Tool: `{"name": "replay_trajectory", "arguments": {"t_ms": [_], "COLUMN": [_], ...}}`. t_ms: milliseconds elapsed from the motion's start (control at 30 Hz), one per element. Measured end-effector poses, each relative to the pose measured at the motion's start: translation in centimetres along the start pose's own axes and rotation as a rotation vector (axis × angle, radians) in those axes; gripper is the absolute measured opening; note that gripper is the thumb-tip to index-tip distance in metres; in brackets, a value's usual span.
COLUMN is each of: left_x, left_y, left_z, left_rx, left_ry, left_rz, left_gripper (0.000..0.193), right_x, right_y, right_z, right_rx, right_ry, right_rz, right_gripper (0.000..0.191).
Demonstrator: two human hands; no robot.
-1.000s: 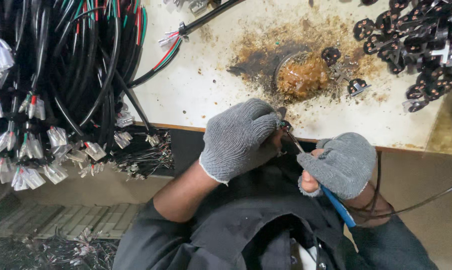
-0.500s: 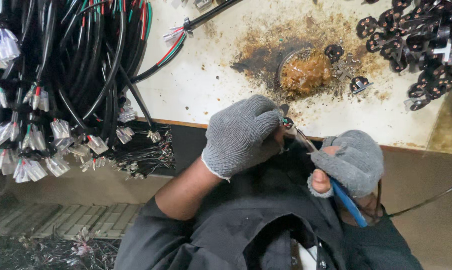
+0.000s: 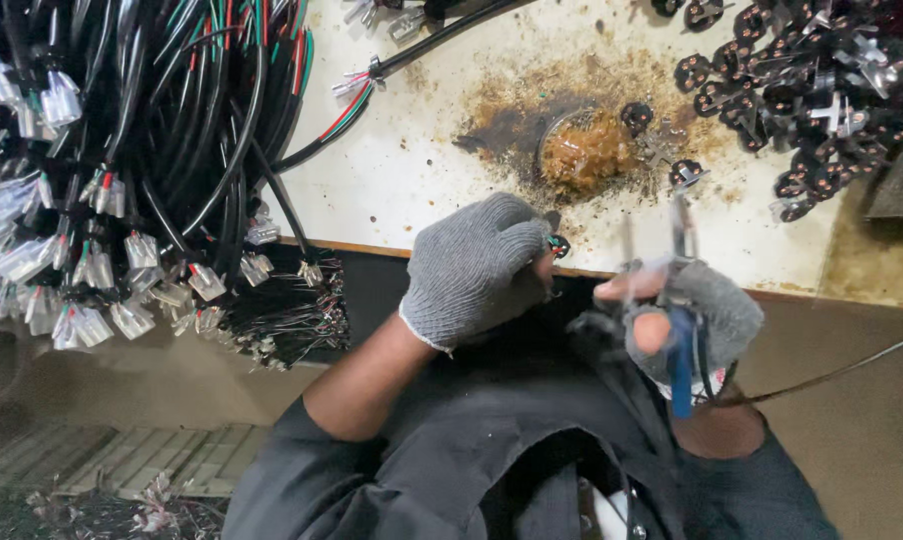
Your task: The person solders electrical wires to connectors at a workbench. They hold a soldering iron in one hand and wire in the other, dip wire ends into a rosin container, solder the joints, and place finished wired connectors aside while picking up new components.
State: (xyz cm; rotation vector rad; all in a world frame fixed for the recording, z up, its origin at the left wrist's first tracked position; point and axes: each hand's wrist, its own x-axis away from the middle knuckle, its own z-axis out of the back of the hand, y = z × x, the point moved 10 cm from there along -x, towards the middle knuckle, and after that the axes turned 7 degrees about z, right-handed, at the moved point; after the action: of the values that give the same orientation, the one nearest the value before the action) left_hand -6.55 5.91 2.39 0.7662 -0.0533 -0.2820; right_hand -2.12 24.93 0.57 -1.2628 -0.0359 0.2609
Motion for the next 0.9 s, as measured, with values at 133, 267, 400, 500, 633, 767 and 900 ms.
{"name": "replay_trajectory", "arguments": {"t_ms": [133, 267, 400, 500, 633, 767, 900], "left_x": [0.1, 0.0, 0.0, 0.2, 0.2, 0.0, 0.2], "left_y": [0.1, 0.0, -0.1, -0.2, -0.2, 0.2, 0.1], "left_z": [0.4, 0.0, 0.2, 0.2, 0.0, 0.1, 0.0], "left_rx": [-0.001, -0.025, 0.018, 0.051, 0.047, 0.023, 0.013], "left_ry": [0.072, 0.057, 0.056, 0.029, 0.023, 0.042, 0.041], "left_rz": [-0.011, 0.000, 0.005, 0.009, 0.031, 0.024, 0.023], "left_gripper": [0.013, 0.013, 0.015, 0.015, 0.012, 0.012, 0.012], "right_x": [-1.8, -3.0, -3.7, -3.8, -3.4, -2.3, -2.1], "right_y": [0.2, -2.1, -3.1, -3.3, -2.8, -3.1, -2.5], "right_z": [-0.6, -1.3, -3.2, -3.1, -3.0, -2.1, -2.7], "right_rx": [-0.228, 0.007, 0.240, 0.141, 0.297, 0.221, 0.088], "right_ry": [0.204, 0.123, -0.029, 0.059, 0.065, 0.223, 0.232], "right_rz": [-0.044, 0.104, 0.158, 0.148, 0.095, 0.195, 0.319], "right_gripper": [0.030, 0.034, 0.022, 0.020, 0.022, 0.038, 0.046]}}
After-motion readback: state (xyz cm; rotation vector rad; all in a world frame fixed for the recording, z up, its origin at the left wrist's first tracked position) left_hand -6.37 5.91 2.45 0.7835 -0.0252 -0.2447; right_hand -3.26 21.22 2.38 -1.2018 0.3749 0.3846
